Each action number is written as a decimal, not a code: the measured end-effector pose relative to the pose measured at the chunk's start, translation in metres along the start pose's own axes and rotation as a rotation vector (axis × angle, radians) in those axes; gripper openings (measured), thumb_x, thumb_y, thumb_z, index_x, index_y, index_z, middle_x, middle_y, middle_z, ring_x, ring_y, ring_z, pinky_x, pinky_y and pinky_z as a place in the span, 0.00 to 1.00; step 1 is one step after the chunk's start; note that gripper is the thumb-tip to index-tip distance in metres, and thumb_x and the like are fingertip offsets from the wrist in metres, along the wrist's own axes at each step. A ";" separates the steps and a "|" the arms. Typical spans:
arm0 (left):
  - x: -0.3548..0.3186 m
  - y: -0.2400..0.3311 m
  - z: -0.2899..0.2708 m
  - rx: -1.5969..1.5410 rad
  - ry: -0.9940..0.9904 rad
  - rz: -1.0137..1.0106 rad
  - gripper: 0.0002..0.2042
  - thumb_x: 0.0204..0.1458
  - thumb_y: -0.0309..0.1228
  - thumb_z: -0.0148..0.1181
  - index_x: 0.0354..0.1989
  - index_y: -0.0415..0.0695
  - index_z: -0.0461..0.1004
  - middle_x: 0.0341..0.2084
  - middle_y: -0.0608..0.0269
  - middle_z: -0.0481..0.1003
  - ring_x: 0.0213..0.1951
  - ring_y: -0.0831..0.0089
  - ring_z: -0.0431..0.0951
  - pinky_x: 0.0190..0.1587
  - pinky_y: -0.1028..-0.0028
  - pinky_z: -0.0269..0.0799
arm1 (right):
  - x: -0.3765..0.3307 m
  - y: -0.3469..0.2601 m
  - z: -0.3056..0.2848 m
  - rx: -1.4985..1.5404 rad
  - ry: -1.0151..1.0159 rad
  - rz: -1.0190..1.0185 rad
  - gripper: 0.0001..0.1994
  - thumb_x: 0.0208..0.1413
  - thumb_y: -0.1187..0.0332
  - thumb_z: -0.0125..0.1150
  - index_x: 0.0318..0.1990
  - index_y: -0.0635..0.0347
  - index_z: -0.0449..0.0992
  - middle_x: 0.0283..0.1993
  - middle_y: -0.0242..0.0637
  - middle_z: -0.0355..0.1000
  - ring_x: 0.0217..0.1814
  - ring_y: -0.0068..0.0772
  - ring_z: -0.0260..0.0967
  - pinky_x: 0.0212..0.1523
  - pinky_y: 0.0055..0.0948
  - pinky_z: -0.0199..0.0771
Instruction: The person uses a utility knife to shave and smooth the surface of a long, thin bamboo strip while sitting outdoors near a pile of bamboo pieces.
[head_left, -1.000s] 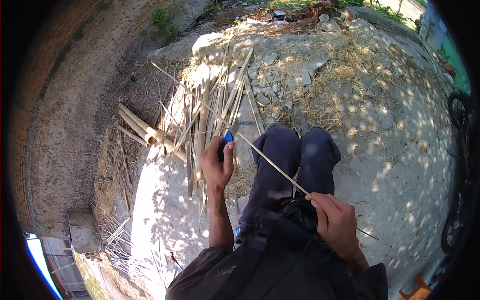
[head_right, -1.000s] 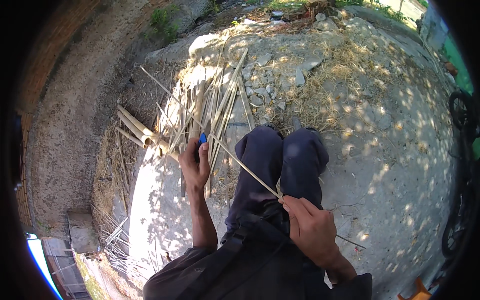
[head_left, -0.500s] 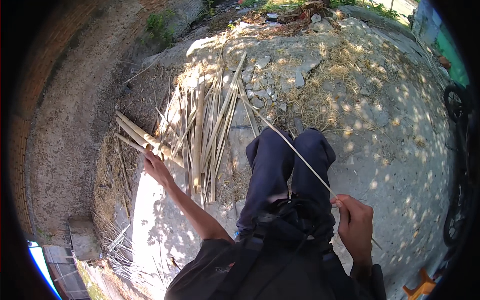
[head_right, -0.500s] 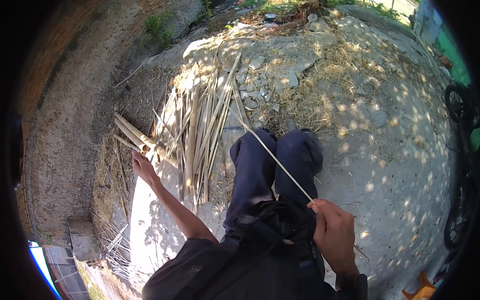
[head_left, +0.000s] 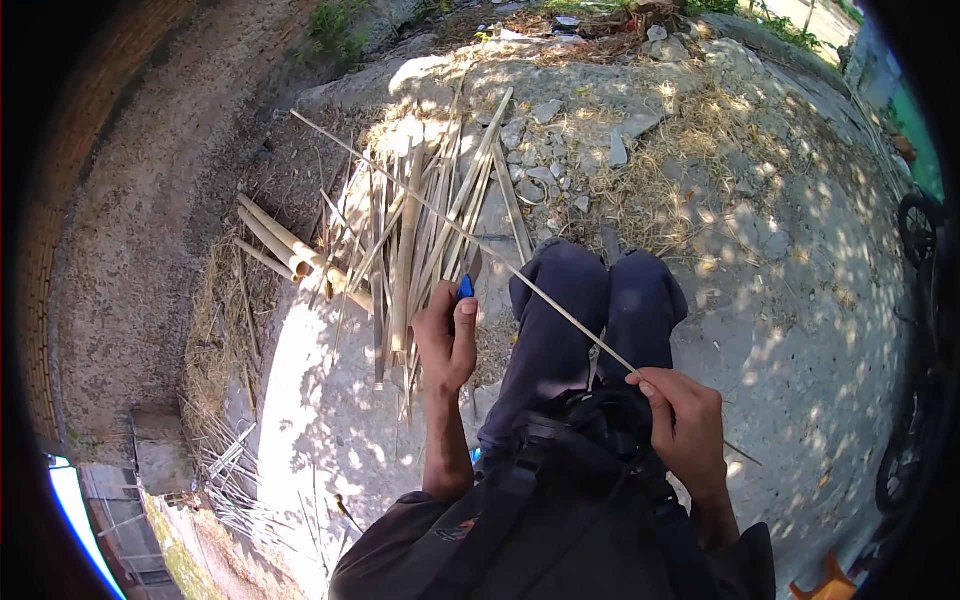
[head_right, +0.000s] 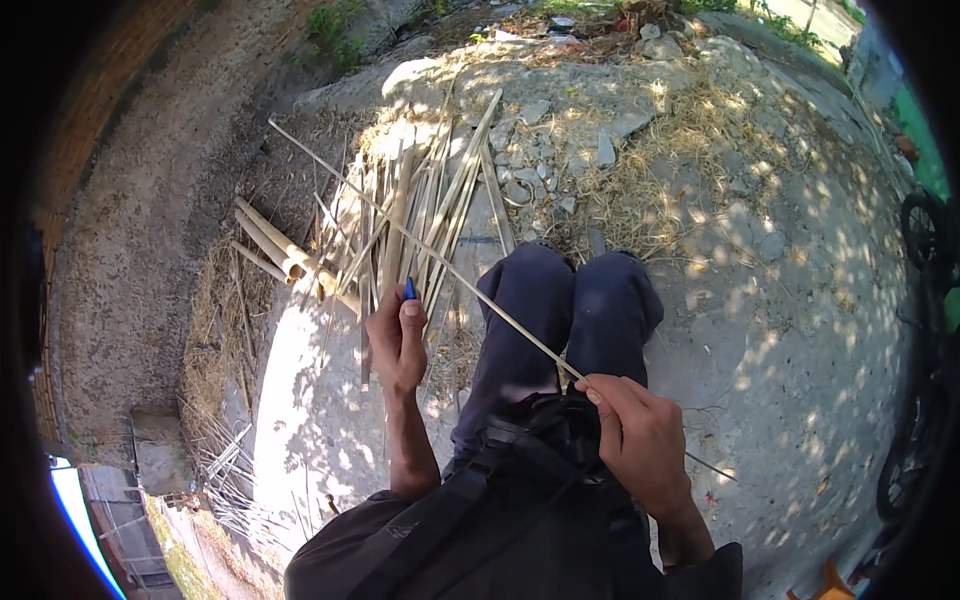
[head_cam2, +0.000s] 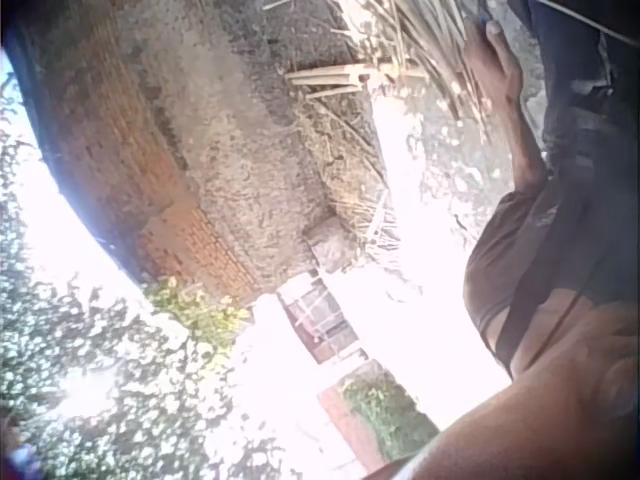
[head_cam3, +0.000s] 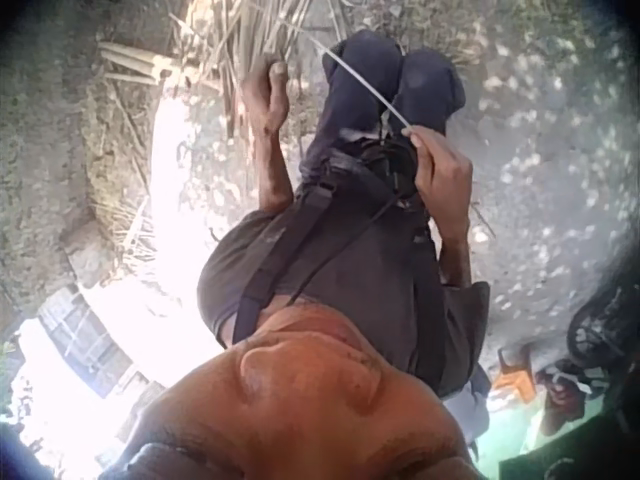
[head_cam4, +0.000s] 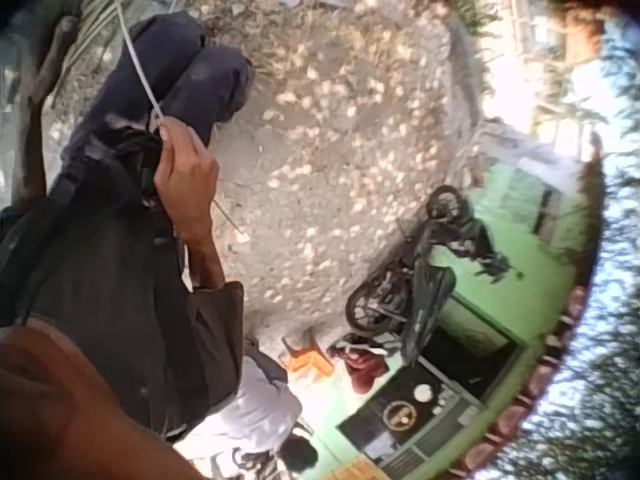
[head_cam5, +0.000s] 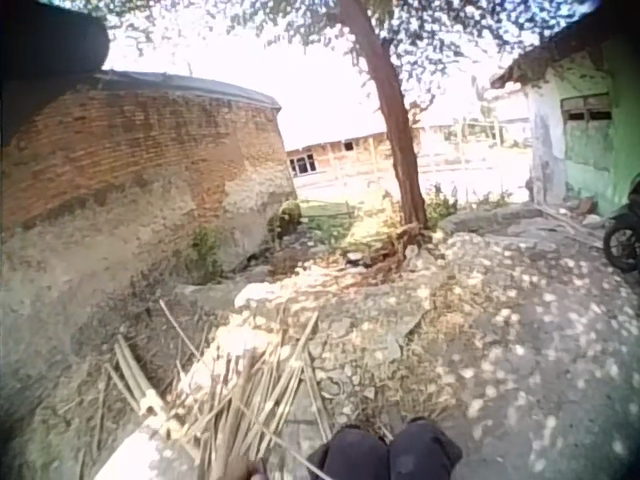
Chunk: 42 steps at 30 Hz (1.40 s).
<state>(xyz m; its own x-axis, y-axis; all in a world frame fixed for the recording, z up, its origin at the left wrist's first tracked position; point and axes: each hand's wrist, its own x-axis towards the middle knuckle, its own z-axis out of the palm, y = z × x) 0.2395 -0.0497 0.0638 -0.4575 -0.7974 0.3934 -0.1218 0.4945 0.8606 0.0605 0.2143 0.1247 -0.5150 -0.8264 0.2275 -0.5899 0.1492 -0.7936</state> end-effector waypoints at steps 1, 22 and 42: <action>-0.001 0.005 0.002 0.075 -0.048 0.006 0.19 0.72 0.41 0.54 0.34 0.37 0.70 0.16 0.67 0.64 0.21 0.80 0.61 0.24 0.70 0.54 | -0.001 0.000 0.001 0.002 0.000 -0.016 0.08 0.66 0.78 0.57 0.47 0.65 0.82 0.41 0.43 0.84 0.39 0.47 0.84 0.38 0.37 0.82; 0.016 0.029 0.030 -0.542 0.038 -0.344 0.13 0.73 0.36 0.57 0.46 0.37 0.76 0.14 0.80 0.56 0.15 0.90 0.50 0.18 0.78 0.40 | -0.019 0.028 -0.030 0.034 -0.217 0.094 0.08 0.66 0.74 0.62 0.50 0.64 0.81 0.39 0.43 0.82 0.33 0.42 0.81 0.34 0.35 0.78; -0.025 0.070 0.065 -0.175 -0.350 -0.057 0.18 0.71 0.43 0.54 0.43 0.37 0.78 0.20 0.66 0.69 0.23 0.79 0.67 0.27 0.74 0.59 | 0.018 0.024 -0.007 0.679 -0.131 0.329 0.13 0.75 0.67 0.53 0.41 0.65 0.80 0.22 0.29 0.64 0.25 0.15 0.56 0.27 0.24 0.57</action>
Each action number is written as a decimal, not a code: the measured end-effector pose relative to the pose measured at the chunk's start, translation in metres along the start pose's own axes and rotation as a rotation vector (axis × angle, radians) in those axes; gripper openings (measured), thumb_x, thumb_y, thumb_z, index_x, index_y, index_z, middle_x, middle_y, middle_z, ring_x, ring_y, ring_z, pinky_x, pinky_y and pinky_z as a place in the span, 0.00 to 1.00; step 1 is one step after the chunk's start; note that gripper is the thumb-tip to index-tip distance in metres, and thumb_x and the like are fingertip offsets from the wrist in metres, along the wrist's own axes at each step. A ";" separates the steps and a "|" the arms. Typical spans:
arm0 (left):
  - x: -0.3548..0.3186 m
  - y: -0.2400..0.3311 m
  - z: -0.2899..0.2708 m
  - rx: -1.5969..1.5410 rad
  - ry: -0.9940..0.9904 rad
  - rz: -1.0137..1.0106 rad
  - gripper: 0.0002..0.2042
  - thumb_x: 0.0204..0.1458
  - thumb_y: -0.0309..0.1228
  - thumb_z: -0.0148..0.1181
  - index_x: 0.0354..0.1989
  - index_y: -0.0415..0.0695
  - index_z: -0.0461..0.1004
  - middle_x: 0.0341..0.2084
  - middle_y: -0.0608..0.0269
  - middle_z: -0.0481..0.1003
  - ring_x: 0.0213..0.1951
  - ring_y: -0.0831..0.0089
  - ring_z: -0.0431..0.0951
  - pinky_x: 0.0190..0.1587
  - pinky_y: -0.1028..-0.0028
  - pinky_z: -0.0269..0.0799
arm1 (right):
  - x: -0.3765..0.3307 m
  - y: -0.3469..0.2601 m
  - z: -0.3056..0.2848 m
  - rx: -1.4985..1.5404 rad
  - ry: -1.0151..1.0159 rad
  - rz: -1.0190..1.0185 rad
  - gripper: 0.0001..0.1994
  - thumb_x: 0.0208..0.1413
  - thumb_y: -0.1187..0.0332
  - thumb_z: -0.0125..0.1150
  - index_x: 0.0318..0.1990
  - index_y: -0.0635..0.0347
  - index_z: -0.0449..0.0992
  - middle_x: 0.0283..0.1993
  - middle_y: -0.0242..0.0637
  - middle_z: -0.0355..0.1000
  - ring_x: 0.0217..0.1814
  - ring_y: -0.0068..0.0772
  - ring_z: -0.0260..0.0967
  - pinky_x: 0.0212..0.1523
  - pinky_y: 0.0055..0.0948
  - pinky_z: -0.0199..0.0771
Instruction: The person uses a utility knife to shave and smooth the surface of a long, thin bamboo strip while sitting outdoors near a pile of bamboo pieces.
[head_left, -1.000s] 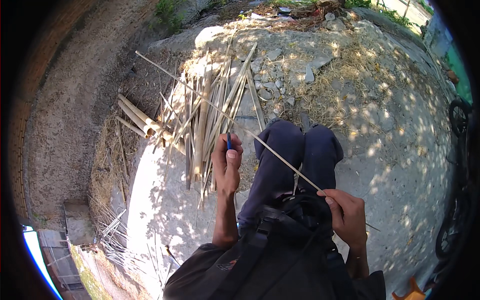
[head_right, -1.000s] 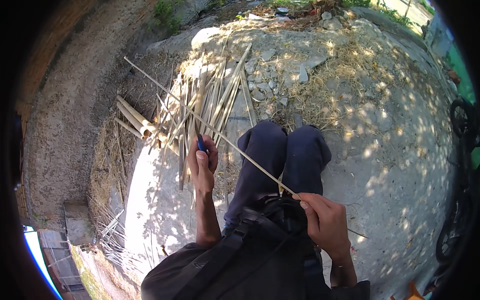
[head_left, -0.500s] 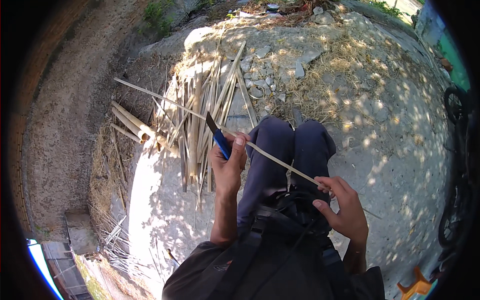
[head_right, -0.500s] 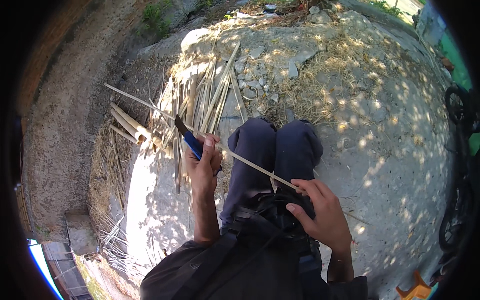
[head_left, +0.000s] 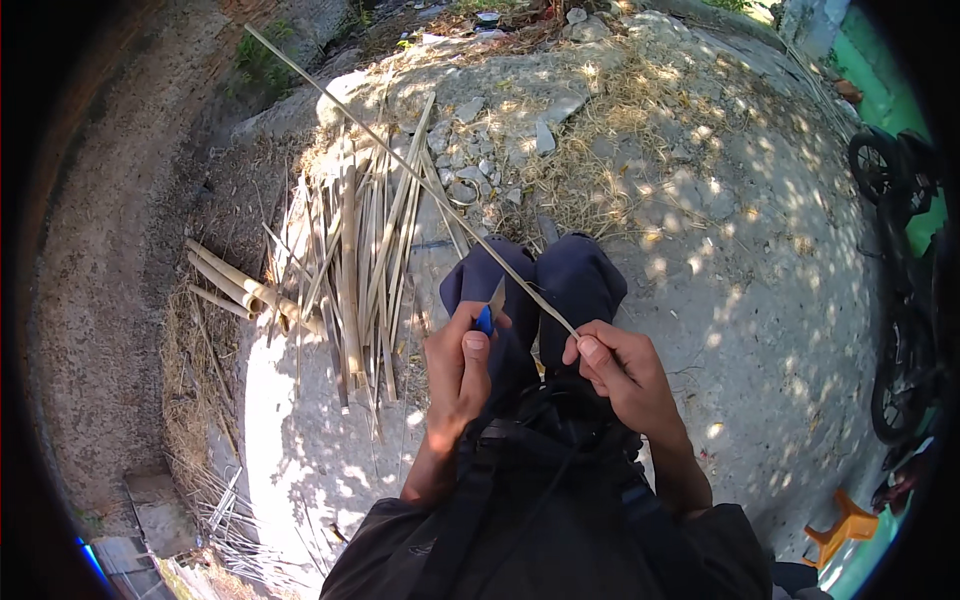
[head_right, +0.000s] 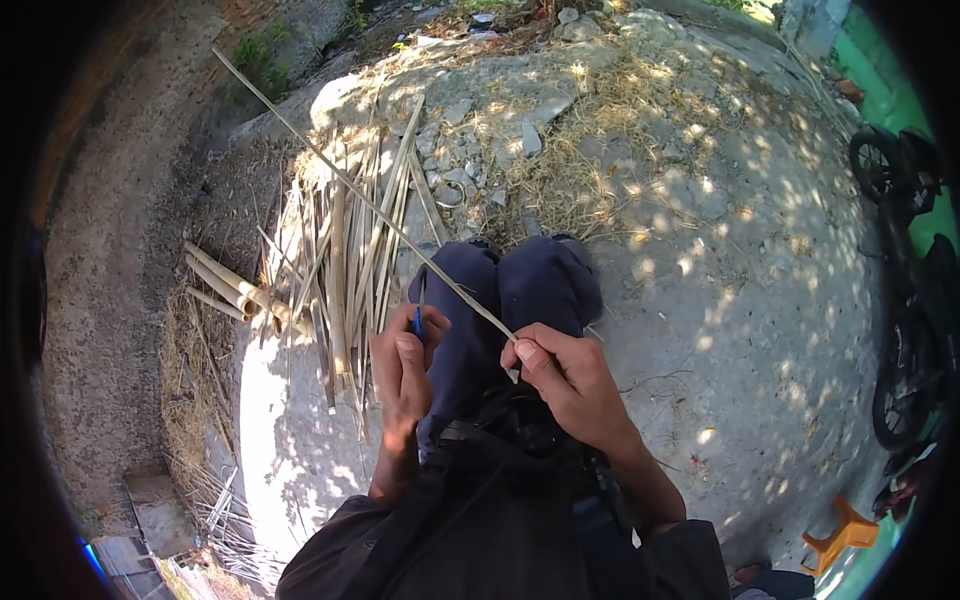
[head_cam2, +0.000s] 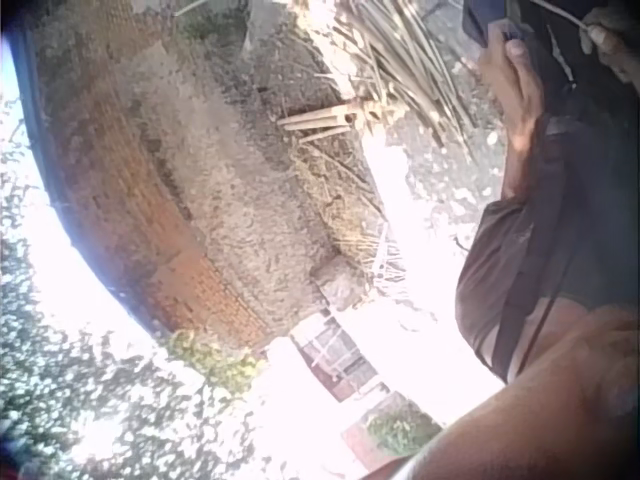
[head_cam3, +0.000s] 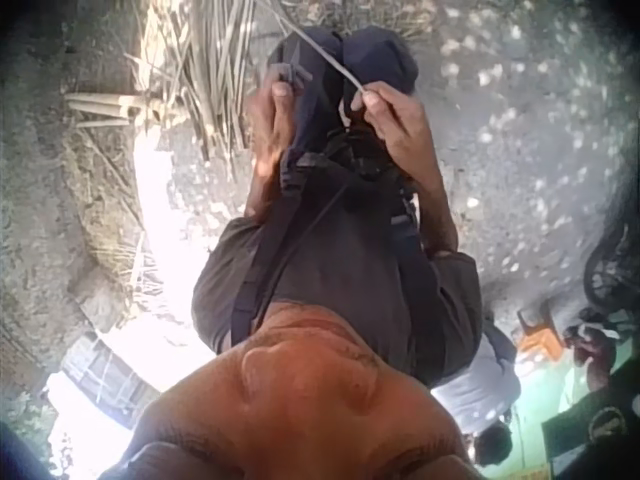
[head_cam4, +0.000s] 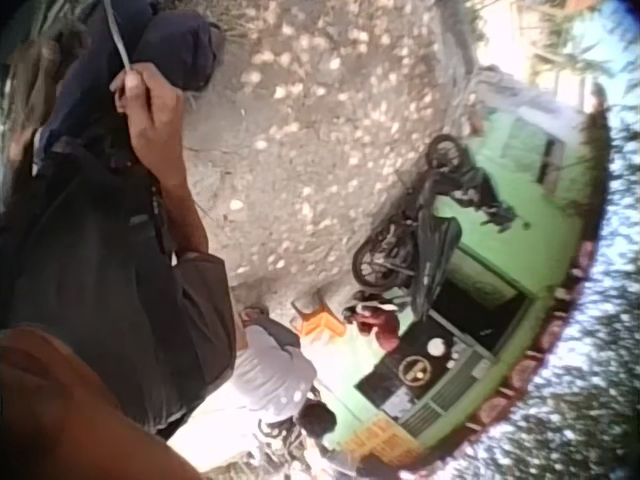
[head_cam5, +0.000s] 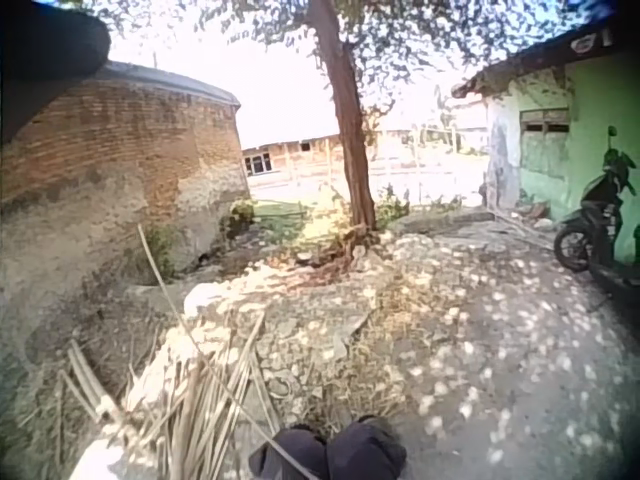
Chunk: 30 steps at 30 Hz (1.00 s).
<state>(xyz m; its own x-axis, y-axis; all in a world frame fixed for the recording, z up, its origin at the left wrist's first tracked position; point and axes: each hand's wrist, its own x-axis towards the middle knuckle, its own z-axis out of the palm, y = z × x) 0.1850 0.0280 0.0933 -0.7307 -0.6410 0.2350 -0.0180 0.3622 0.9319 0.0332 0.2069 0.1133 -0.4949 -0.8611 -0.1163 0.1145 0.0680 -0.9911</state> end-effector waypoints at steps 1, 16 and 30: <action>0.002 -0.012 0.004 0.091 -0.006 0.161 0.16 0.70 0.40 0.55 0.43 0.37 0.76 0.21 0.58 0.72 0.21 0.67 0.72 0.27 0.70 0.64 | -0.001 0.001 -0.001 -0.003 0.005 0.001 0.13 0.75 0.67 0.53 0.41 0.65 0.80 0.22 0.29 0.64 0.25 0.15 0.56 0.27 0.24 0.57; -0.003 -0.017 0.008 0.439 -0.027 0.270 0.13 0.58 0.40 0.73 0.39 0.45 0.79 0.21 0.60 0.78 0.21 0.59 0.81 0.23 0.64 0.72 | -0.009 -0.015 0.016 -0.255 0.050 -0.137 0.10 0.73 0.72 0.53 0.40 0.65 0.79 0.20 0.31 0.62 0.22 0.18 0.57 0.26 0.27 0.59; -0.002 -0.004 0.003 0.347 -0.109 0.286 0.12 0.59 0.37 0.71 0.40 0.42 0.80 0.24 0.59 0.80 0.22 0.57 0.82 0.24 0.66 0.73 | -0.014 -0.015 0.014 -0.176 0.026 -0.072 0.12 0.74 0.69 0.51 0.40 0.66 0.79 0.20 0.30 0.62 0.23 0.17 0.57 0.26 0.25 0.58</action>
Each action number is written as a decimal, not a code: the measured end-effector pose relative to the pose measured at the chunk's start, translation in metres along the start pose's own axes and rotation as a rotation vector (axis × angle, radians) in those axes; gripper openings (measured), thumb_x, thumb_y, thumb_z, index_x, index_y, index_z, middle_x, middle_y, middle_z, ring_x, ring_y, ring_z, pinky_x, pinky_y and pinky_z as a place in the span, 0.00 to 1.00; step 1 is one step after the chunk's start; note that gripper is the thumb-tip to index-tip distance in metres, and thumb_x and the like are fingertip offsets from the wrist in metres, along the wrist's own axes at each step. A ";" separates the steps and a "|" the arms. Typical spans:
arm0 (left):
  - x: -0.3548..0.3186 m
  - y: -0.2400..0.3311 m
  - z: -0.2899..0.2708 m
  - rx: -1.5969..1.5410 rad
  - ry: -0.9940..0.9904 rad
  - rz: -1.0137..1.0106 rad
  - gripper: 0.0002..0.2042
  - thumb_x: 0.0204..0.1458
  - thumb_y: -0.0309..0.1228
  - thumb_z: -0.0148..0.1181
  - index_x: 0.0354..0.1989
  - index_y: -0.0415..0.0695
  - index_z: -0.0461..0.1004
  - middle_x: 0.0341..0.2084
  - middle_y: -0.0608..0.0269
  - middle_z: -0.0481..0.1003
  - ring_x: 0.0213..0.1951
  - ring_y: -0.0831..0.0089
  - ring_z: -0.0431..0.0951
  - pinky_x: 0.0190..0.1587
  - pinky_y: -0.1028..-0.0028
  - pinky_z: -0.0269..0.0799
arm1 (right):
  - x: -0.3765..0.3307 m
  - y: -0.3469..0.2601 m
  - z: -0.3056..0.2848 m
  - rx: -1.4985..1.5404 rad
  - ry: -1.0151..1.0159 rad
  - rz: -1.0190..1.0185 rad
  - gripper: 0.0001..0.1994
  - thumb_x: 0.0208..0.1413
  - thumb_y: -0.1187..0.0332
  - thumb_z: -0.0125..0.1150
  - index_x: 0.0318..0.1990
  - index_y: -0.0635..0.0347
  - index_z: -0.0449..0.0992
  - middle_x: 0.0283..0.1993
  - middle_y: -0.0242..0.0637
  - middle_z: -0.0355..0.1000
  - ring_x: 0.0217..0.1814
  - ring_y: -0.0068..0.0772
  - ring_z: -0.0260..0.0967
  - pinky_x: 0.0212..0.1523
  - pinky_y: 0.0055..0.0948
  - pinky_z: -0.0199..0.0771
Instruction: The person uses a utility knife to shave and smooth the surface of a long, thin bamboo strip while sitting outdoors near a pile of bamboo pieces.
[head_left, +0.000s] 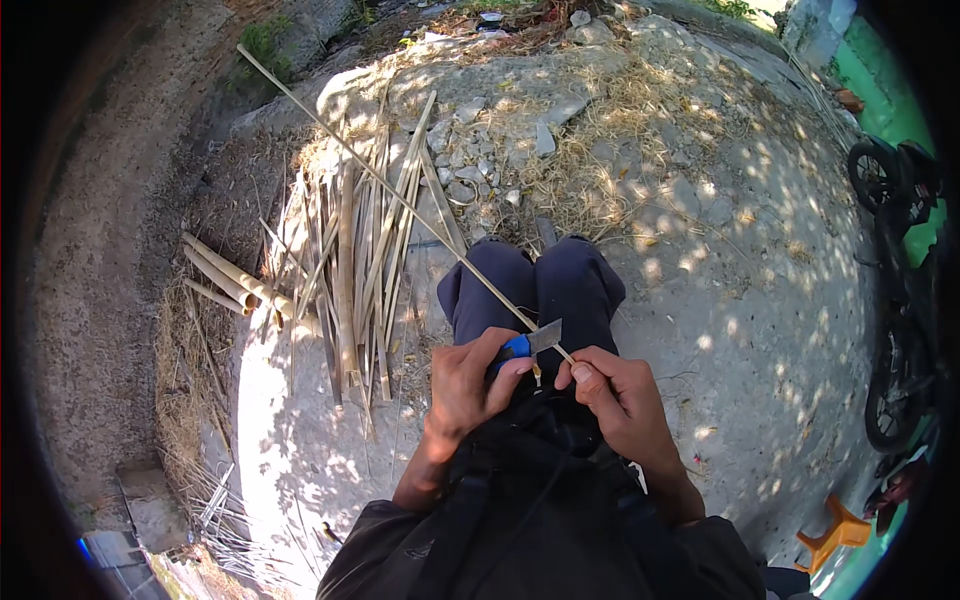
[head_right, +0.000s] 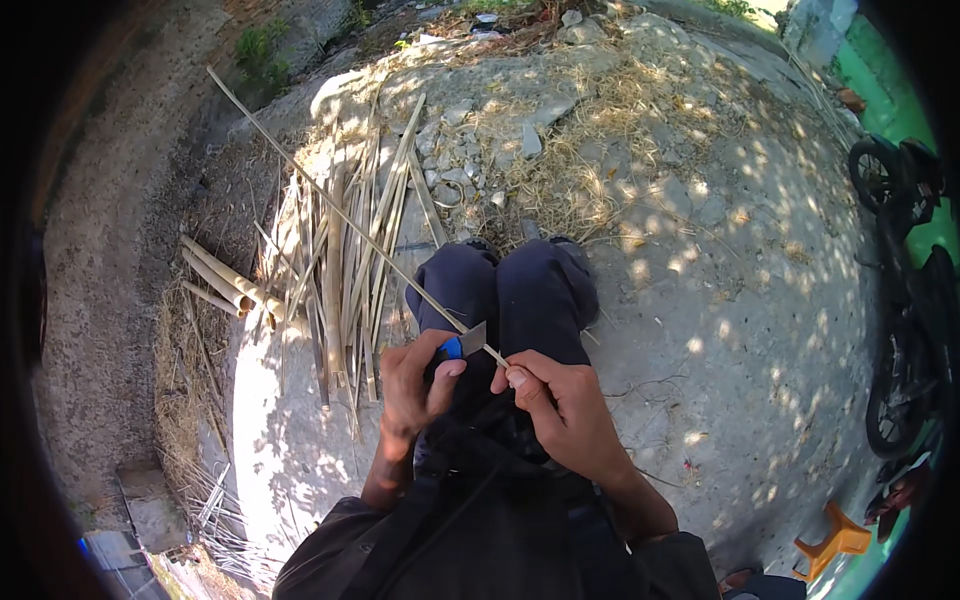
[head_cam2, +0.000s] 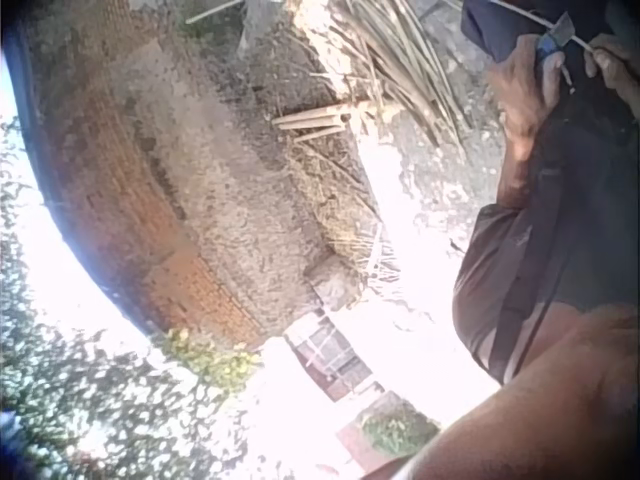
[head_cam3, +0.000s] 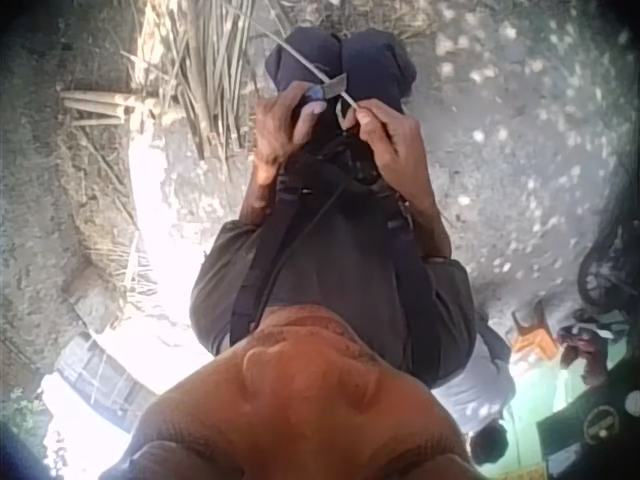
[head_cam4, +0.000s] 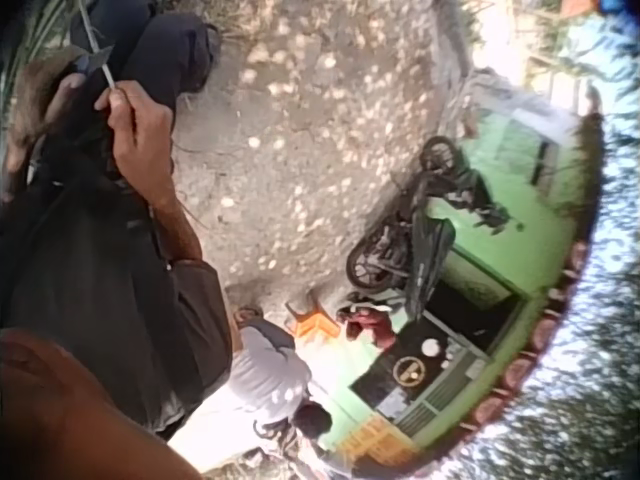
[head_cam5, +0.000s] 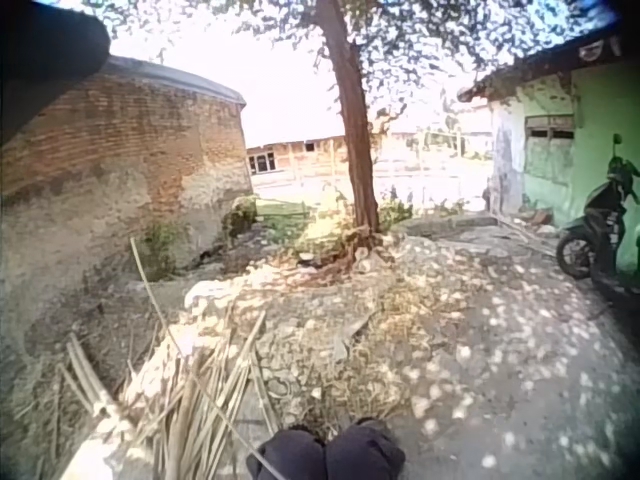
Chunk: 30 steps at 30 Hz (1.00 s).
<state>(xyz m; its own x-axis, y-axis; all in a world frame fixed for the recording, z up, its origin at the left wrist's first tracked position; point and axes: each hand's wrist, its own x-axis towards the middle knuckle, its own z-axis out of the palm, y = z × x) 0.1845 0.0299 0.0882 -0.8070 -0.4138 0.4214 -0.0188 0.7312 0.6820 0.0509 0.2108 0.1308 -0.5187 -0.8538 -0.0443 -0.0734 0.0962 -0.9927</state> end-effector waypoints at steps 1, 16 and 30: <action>-0.001 0.000 0.000 -0.007 0.005 0.006 0.12 0.59 0.38 0.71 0.41 0.42 0.80 0.24 0.59 0.80 0.22 0.57 0.82 0.25 0.66 0.73 | -0.001 0.000 0.000 0.003 0.001 0.001 0.12 0.74 0.69 0.51 0.40 0.66 0.79 0.20 0.30 0.62 0.23 0.17 0.57 0.26 0.25 0.58; -0.004 -0.002 0.002 0.122 0.077 0.034 0.15 0.58 0.43 0.72 0.38 0.43 0.80 0.21 0.62 0.78 0.20 0.60 0.80 0.23 0.66 0.71 | -0.005 -0.007 0.004 -0.140 0.052 -0.068 0.08 0.72 0.73 0.55 0.42 0.66 0.79 0.26 0.38 0.72 0.22 0.22 0.62 0.26 0.29 0.63; -0.003 -0.017 0.001 0.205 0.117 0.072 0.18 0.55 0.46 0.74 0.36 0.43 0.80 0.20 0.60 0.76 0.20 0.57 0.79 0.23 0.65 0.71 | -0.003 -0.001 0.014 -0.189 0.162 -0.172 0.09 0.71 0.73 0.54 0.39 0.65 0.79 0.21 0.33 0.66 0.21 0.20 0.60 0.24 0.27 0.59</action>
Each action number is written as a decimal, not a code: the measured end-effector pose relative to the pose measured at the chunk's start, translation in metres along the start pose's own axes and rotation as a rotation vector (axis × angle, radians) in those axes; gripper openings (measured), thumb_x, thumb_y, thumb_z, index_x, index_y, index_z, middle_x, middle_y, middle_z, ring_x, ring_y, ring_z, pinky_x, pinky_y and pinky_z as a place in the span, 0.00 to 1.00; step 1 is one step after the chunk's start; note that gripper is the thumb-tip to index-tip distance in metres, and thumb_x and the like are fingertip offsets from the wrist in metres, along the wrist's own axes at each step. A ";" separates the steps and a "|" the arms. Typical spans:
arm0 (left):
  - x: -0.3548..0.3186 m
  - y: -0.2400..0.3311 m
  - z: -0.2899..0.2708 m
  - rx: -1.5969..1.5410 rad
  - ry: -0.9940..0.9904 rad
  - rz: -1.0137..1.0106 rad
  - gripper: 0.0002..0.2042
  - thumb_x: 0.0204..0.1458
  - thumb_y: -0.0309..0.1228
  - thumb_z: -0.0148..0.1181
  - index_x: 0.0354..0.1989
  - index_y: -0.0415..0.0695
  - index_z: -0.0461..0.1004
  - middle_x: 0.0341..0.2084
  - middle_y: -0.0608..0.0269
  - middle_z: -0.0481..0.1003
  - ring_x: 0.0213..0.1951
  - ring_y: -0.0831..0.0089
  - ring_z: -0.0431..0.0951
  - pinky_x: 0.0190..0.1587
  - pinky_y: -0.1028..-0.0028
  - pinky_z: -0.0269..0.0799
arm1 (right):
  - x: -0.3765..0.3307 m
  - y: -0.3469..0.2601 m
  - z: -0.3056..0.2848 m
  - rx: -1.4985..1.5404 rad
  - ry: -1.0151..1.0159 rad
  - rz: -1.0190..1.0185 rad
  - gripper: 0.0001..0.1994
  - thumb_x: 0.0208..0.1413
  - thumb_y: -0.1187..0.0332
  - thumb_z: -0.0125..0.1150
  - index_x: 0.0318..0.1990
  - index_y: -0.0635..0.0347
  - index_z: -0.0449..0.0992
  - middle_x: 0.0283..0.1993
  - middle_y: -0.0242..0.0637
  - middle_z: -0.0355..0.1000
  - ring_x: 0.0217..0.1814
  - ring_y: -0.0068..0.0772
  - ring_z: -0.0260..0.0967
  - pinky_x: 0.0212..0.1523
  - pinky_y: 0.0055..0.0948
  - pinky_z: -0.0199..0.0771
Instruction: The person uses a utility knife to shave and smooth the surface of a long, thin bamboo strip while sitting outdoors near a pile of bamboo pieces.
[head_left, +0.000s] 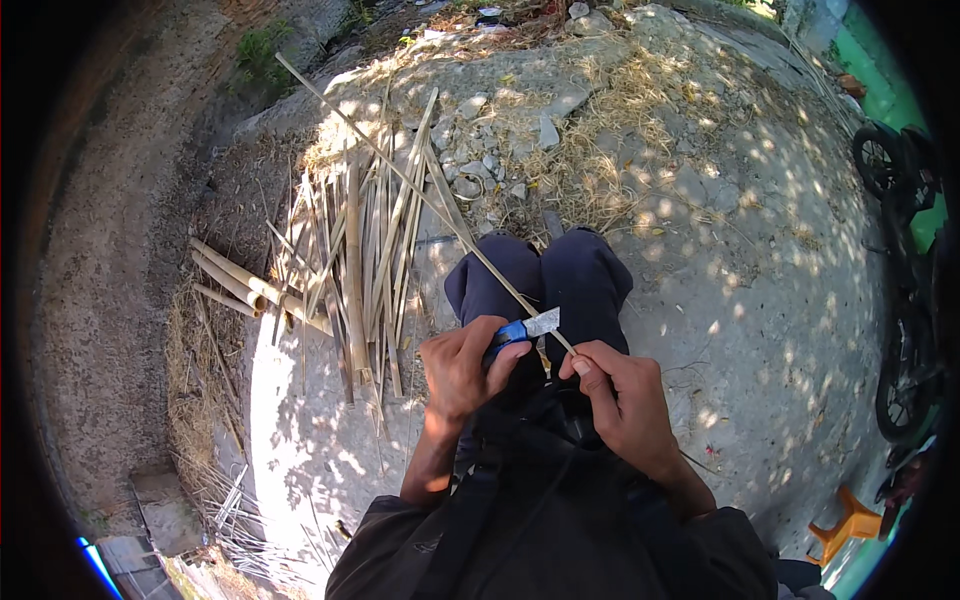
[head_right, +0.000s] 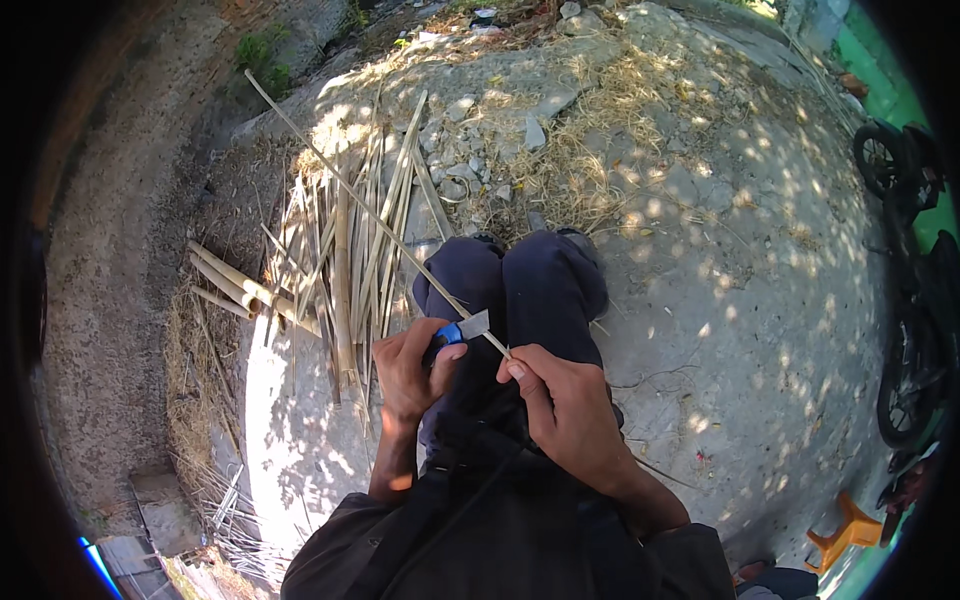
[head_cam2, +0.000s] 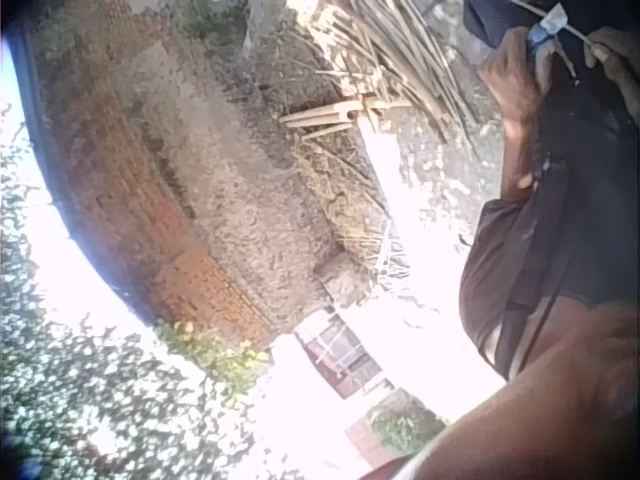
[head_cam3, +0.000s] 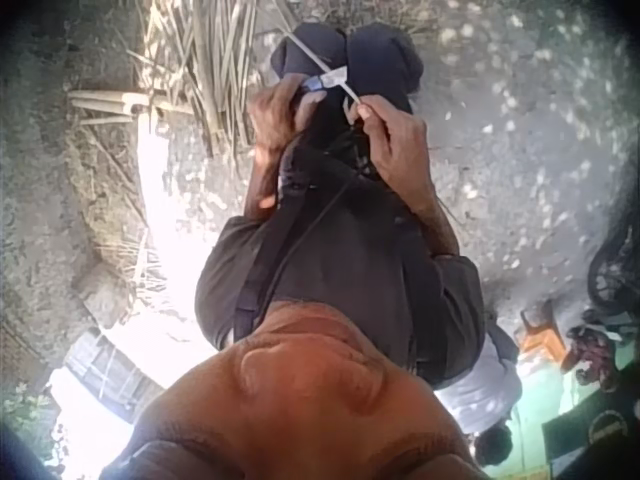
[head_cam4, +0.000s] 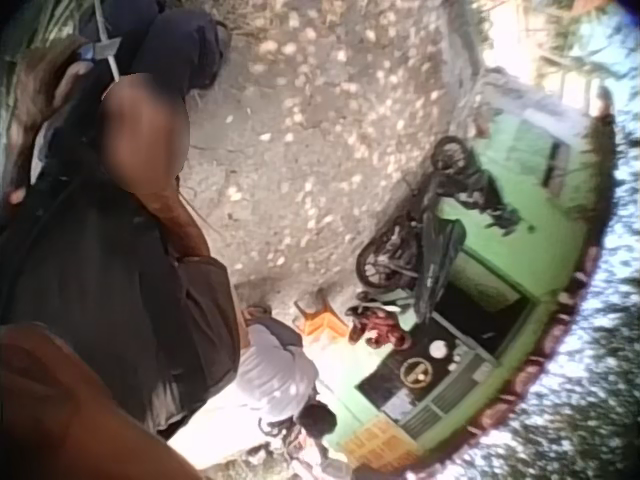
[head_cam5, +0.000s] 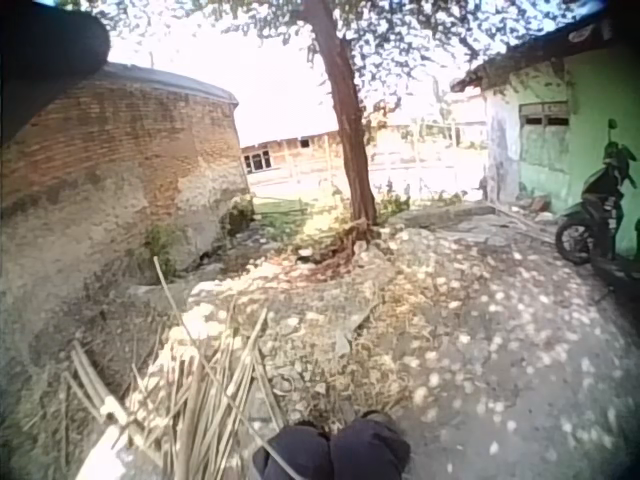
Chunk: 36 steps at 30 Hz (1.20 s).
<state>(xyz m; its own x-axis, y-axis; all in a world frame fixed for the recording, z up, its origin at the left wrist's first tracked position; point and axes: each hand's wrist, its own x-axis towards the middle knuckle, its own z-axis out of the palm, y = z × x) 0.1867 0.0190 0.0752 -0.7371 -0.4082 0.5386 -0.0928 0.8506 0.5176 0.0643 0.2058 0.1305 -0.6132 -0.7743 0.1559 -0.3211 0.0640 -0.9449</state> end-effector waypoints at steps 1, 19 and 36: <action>0.000 0.001 -0.001 0.000 -0.010 -0.001 0.17 0.57 0.45 0.73 0.36 0.42 0.79 0.20 0.60 0.76 0.20 0.57 0.79 0.23 0.65 0.71 | -0.001 0.000 0.000 0.001 0.001 0.001 0.09 0.71 0.73 0.54 0.39 0.65 0.79 0.21 0.33 0.66 0.21 0.20 0.60 0.24 0.27 0.59; 0.003 -0.081 -0.060 0.177 0.291 -0.321 0.14 0.71 0.37 0.55 0.35 0.39 0.72 0.15 0.56 0.65 0.16 0.65 0.65 0.23 0.64 0.59 | -0.017 -0.004 -0.017 -0.042 -0.239 0.066 0.06 0.70 0.75 0.55 0.42 0.65 0.79 0.34 0.44 0.80 0.29 0.48 0.77 0.32 0.36 0.74; -0.004 -0.193 -0.090 0.341 0.440 -0.461 0.21 0.74 0.42 0.51 0.33 0.37 0.75 0.16 0.57 0.69 0.18 0.70 0.63 0.23 0.64 0.56 | -0.038 0.007 -0.054 -0.191 -0.293 0.120 0.05 0.67 0.75 0.58 0.42 0.61 0.80 0.35 0.42 0.81 0.36 0.51 0.81 0.38 0.39 0.79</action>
<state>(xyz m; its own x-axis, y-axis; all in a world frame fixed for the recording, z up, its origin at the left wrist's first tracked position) 0.2677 -0.1729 0.0327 -0.2409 -0.7852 0.5705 -0.5865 0.5861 0.5590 0.0469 0.2699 0.1337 -0.4312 -0.8997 -0.0675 -0.4057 0.2602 -0.8762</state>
